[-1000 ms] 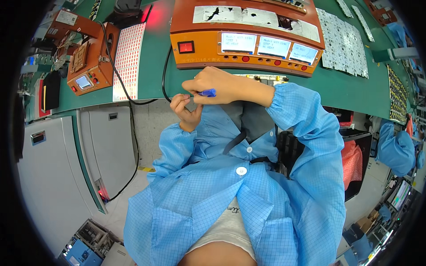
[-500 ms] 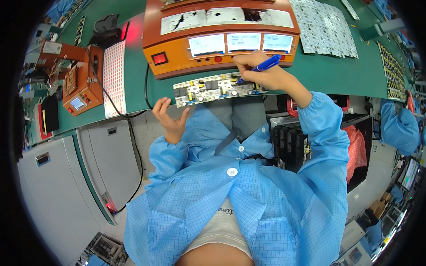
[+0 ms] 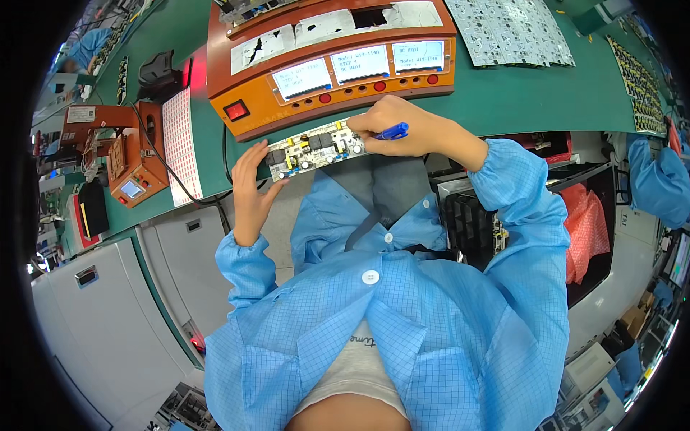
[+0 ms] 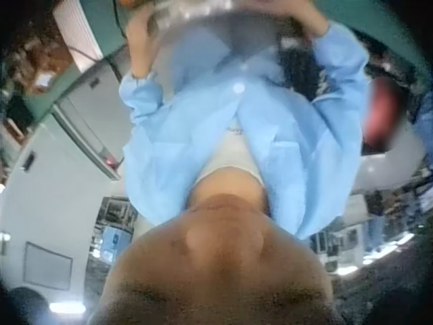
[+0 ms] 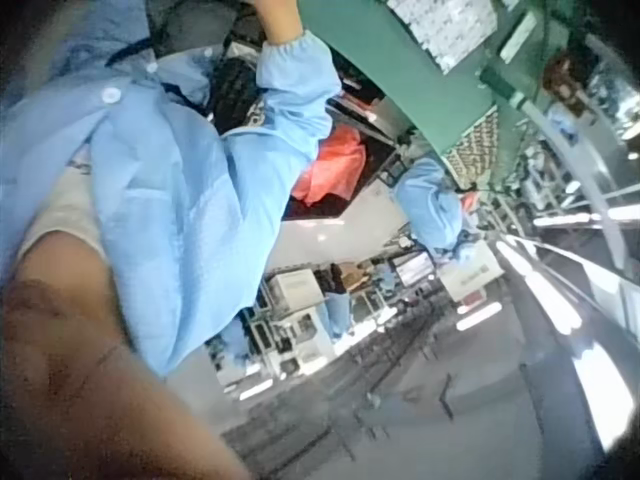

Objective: Testing circuit boards by inserting them into a specialized testing rig, monitoring meters, and documenting results on a log sheet.

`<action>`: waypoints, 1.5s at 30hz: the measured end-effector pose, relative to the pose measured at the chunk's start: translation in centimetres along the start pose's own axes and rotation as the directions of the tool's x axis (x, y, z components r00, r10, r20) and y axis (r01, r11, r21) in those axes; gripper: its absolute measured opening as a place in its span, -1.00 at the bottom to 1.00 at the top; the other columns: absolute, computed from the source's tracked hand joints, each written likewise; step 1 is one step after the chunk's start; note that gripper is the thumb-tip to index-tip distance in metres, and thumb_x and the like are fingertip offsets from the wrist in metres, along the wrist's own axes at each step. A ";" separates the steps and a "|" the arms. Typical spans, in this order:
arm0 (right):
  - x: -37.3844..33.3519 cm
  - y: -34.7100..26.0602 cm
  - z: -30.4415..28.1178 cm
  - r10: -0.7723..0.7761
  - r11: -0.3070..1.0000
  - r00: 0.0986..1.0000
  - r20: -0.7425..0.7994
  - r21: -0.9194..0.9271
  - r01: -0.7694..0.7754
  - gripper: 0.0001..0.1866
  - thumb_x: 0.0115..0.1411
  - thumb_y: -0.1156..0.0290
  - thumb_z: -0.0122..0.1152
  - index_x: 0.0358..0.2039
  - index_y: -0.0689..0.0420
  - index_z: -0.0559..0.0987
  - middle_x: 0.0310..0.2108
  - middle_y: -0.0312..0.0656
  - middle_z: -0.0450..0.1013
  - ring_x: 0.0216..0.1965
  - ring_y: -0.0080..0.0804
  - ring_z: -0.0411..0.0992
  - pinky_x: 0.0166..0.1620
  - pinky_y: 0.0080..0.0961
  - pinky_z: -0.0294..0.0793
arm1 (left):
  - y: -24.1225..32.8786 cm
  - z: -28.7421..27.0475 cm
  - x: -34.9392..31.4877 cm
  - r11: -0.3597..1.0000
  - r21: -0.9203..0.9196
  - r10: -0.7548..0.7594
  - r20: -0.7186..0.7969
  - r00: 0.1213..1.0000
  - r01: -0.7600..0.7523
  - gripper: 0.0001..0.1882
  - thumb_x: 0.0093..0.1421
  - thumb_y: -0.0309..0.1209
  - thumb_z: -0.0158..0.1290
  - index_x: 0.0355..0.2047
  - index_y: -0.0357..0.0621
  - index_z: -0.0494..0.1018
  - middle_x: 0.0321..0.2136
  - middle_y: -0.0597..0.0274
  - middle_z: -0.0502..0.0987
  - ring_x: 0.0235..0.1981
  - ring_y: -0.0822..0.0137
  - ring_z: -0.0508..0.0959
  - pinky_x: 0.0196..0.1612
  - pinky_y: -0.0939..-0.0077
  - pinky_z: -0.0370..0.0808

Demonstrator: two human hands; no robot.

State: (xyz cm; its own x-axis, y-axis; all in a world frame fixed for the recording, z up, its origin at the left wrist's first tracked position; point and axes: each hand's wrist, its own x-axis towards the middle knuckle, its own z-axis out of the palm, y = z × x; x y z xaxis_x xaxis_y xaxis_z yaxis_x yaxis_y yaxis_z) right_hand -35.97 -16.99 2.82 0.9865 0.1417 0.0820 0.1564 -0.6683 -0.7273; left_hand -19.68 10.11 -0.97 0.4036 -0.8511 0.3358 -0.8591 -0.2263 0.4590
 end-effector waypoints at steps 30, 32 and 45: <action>-13.7 -1.3 -0.9 0.178 0.837 0.600 -0.780 0.440 0.325 -0.77 0.08 0.32 0.06 -0.51 0.13 0.24 -0.74 -0.25 0.18 -0.66 -0.55 0.12 -0.50 -0.58 0.16 | -8.5 -5.2 2.4 0.352 -0.818 -0.903 -0.169 0.395 0.454 -0.53 0.06 -0.16 0.22 -0.27 -0.39 0.44 -0.36 0.12 0.51 -0.28 0.34 0.54 -0.30 0.61 0.45; -14.2 -1.4 -0.8 0.185 0.836 0.599 -0.779 0.445 0.321 -0.77 0.08 0.33 0.06 -0.51 0.13 0.24 -0.73 -0.25 0.19 -0.66 -0.55 0.12 -0.50 -0.59 0.16 | -8.1 -4.6 3.0 0.363 -0.824 -0.910 -0.215 0.354 0.435 -0.54 0.05 -0.16 0.23 -0.31 -0.38 0.44 -0.40 0.12 0.51 -0.33 0.36 0.55 -0.40 0.68 0.45; -15.4 -0.9 0.1 0.214 0.839 0.585 -0.783 0.454 0.300 -0.79 0.06 0.36 0.04 -0.54 0.14 0.24 -0.74 -0.25 0.19 -0.66 -0.55 0.11 -0.53 -0.61 0.13 | -9.7 -4.9 5.1 0.428 -0.758 -0.893 -0.274 0.356 0.491 -0.55 -0.04 -0.15 0.29 -0.42 -0.37 0.50 -0.46 0.16 0.52 -0.41 0.39 0.52 -0.48 0.62 0.36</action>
State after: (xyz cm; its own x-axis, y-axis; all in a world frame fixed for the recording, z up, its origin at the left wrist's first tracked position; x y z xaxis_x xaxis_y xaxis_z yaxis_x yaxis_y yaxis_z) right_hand -51.32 -18.46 2.15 0.6480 -0.6318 0.4255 0.4053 -0.1870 -0.8949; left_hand -7.76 10.29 0.30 0.9975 0.0293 -0.0651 0.0689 -0.1556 0.9854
